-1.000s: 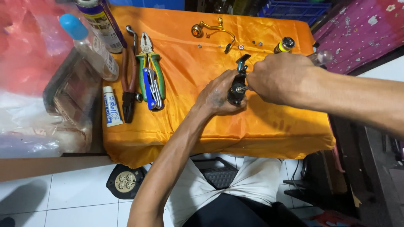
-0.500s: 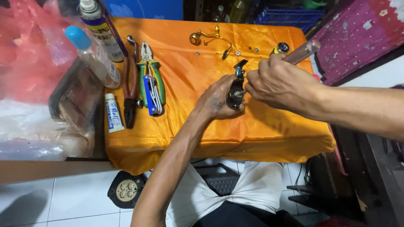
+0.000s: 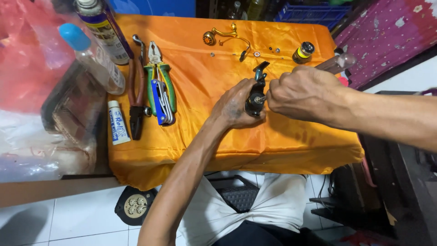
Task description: Repairing and assembling a fishing reel by tightening screws and adjusting internal components using tools.
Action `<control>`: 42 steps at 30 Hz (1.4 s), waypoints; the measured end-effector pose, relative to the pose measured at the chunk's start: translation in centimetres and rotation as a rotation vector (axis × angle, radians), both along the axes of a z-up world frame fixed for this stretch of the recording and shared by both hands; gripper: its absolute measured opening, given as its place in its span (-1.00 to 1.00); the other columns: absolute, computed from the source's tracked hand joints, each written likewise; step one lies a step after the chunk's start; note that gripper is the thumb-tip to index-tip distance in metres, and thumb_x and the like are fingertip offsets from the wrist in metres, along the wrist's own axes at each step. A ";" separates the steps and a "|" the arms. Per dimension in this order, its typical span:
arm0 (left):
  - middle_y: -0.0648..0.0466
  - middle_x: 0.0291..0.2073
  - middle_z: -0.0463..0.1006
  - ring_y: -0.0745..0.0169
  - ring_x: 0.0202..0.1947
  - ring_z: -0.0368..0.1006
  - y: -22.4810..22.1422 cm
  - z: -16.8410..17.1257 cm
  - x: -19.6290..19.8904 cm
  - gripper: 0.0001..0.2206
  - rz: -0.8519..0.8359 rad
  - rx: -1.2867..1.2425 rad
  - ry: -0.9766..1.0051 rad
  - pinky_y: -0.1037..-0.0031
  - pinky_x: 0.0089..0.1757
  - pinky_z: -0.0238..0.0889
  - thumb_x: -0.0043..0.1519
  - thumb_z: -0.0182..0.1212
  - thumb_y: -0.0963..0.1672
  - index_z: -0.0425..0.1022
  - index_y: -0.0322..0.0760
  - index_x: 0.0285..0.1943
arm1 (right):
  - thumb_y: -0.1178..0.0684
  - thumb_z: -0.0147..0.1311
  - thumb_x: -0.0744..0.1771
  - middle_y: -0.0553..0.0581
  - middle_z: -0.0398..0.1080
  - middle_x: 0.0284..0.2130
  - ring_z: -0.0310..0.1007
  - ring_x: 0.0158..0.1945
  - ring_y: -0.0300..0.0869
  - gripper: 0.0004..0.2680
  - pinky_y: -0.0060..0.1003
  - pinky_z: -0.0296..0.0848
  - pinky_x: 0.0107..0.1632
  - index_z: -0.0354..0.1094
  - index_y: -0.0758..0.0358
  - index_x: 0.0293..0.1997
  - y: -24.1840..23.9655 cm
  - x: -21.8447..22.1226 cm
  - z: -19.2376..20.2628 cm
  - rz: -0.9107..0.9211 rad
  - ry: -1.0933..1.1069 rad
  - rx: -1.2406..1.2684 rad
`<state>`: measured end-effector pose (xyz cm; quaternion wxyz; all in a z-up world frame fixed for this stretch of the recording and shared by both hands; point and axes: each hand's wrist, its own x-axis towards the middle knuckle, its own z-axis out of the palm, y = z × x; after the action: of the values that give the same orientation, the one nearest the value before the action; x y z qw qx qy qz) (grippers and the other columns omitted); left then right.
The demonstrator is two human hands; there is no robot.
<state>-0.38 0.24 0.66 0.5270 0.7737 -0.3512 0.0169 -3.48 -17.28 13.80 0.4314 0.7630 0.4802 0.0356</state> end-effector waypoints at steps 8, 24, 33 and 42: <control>-0.04 -0.23 0.48 -0.27 -0.23 0.56 -0.2 0.0 -0.3 -0.45 0.004 0.075 0.005 -0.09 -0.25 0.49 -0.16 0.45 -0.02 0.35 -0.10 0.02 | 0.16 -0.04 0.31 0.03 0.49 -0.58 0.60 -0.38 -0.08 -0.78 -0.18 0.49 -0.42 0.49 0.00 -0.54 2.7 -0.1 1.1 -0.560 0.179 0.031; 0.03 -0.20 0.46 -0.01 -0.26 0.48 -0.2 0.0 -0.8 -0.60 0.063 -0.081 -0.270 0.22 -0.27 0.37 -0.04 0.25 -0.07 0.37 -0.23 -0.02 | -0.30 -0.45 0.46 0.07 0.58 -0.09 0.63 -0.05 0.05 -0.69 -0.02 0.64 -0.20 0.07 -0.19 0.31 -1.2 0.4 5.3 -1.045 0.229 -0.165; 0.02 -0.17 0.45 -0.02 -0.25 0.48 -0.6 -0.4 -0.7 -0.58 0.069 -0.015 -0.197 0.24 -0.32 0.30 -0.01 0.34 -0.03 0.32 -0.23 -0.04 | 0.05 -0.23 0.40 0.03 0.38 0.05 0.54 0.04 0.05 -0.72 0.02 0.51 -0.14 -0.02 -0.17 0.28 -0.1 -3.9 8.2 -1.027 0.422 -0.138; 0.06 -0.30 0.37 0.05 -0.38 0.32 -0.7 -0.2 -0.3 -0.64 0.010 -0.003 -0.148 0.27 -0.34 0.18 0.00 0.35 -0.05 0.29 -0.20 -0.15 | -0.22 -0.37 0.47 0.01 0.44 -0.41 0.60 -0.40 0.07 -0.77 0.04 0.52 -0.51 0.18 -0.02 -0.06 -1.2 -4.1 8.6 -0.594 0.187 0.109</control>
<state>-0.68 -0.47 0.42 0.5009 0.7711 -0.3854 0.0773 -7.62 -18.48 22.39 0.3353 0.8918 0.2714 -0.1364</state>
